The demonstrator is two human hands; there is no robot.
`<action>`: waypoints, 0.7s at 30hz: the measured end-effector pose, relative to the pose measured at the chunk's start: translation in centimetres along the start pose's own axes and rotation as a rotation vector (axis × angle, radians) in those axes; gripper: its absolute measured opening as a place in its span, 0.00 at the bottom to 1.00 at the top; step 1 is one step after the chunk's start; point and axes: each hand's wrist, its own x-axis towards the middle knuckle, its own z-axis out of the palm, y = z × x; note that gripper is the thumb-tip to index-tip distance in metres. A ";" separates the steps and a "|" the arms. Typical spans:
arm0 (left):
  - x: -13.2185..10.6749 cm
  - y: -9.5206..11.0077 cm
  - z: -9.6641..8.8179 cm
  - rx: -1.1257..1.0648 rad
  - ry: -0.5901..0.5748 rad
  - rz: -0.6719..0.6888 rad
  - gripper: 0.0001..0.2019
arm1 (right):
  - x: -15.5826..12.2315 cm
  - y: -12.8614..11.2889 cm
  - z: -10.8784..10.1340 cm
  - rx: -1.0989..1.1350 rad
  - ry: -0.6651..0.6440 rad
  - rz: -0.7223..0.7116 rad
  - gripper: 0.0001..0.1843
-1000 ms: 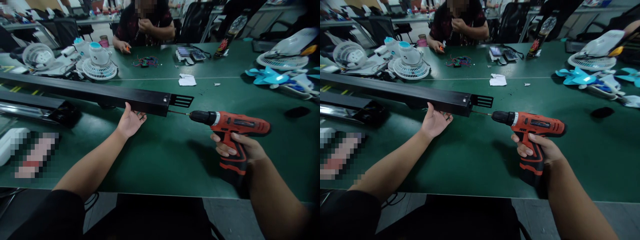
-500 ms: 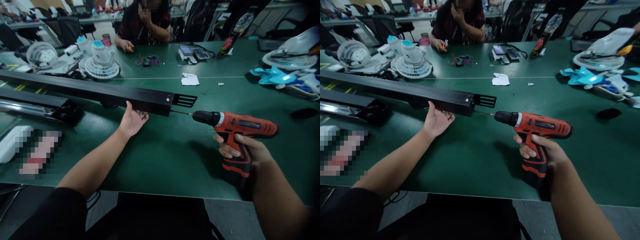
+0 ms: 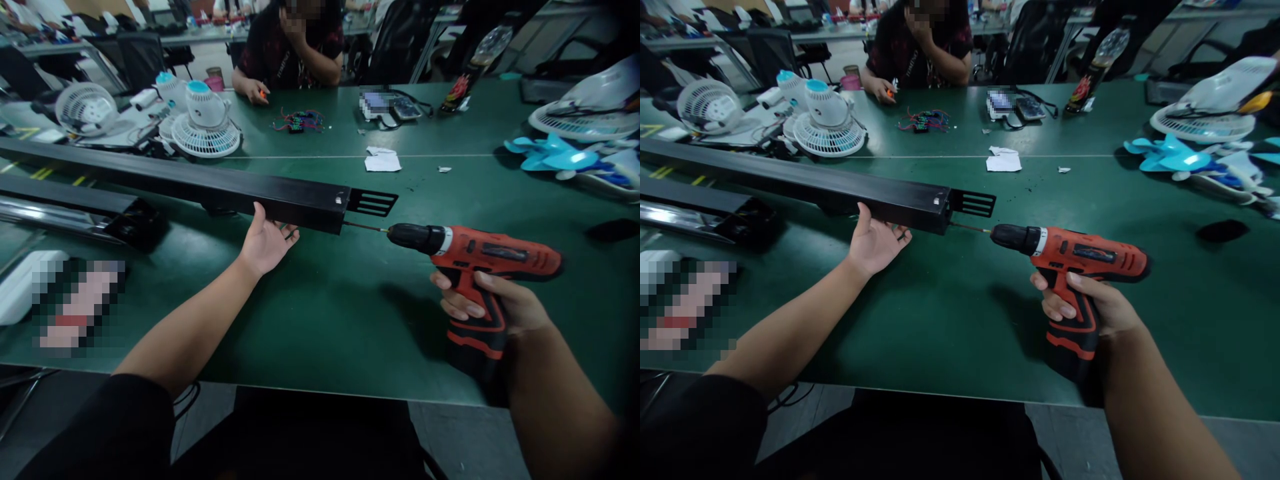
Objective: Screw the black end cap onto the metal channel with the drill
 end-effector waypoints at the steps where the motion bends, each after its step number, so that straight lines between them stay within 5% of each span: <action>1: 0.0 0.0 0.0 -0.002 -0.009 0.002 0.30 | 0.0 0.0 0.0 0.003 0.002 0.001 0.18; 21: 0.0 -0.1 0.1 0.020 0.001 0.000 0.30 | 0.0 0.1 -0.2 -0.004 -0.012 0.011 0.20</action>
